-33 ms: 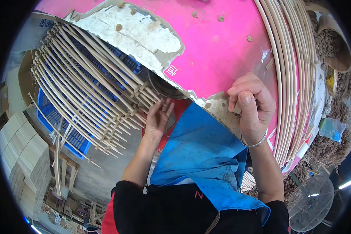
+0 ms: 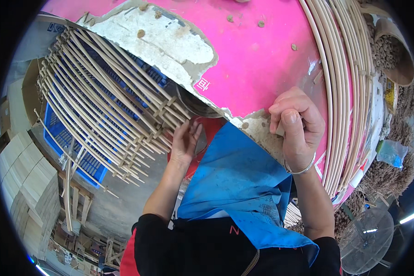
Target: Assembling a wooden mat by gluing small wooden rings onto parallel wooden rods.
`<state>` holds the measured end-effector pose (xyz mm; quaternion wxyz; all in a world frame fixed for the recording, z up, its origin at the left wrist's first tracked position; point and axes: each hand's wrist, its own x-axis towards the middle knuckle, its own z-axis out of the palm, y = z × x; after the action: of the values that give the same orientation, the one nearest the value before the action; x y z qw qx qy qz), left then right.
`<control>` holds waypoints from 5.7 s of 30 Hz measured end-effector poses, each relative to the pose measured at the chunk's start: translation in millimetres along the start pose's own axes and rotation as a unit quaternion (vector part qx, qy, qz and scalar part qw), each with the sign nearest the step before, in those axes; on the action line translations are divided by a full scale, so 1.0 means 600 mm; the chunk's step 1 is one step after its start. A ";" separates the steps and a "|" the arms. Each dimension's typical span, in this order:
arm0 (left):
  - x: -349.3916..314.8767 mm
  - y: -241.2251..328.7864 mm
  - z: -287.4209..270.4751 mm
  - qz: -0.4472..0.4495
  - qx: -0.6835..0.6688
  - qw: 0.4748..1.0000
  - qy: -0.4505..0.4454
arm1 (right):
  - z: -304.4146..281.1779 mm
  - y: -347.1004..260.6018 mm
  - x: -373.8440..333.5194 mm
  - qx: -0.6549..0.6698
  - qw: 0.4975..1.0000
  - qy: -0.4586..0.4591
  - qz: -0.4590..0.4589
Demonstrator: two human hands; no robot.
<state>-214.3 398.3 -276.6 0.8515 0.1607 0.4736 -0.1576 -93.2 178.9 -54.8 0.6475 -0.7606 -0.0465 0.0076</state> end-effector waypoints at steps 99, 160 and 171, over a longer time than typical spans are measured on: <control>0.325 -0.029 0.002 0.080 0.468 0.878 0.066 | -0.011 -0.002 0.001 0.071 0.996 0.005 -0.054; -0.127 -0.021 0.650 0.168 0.335 0.870 -0.319 | -0.467 -0.101 -0.421 -0.110 0.951 0.167 0.235; -0.051 -0.016 0.758 0.129 0.285 0.885 -0.344 | -0.454 -0.109 -0.490 -0.108 0.922 0.311 0.204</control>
<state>110.2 200.8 -24.1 0.8913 0.3920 0.0607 -0.2196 -370.0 -102.8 39.5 0.5274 -0.7831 0.3133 -0.1024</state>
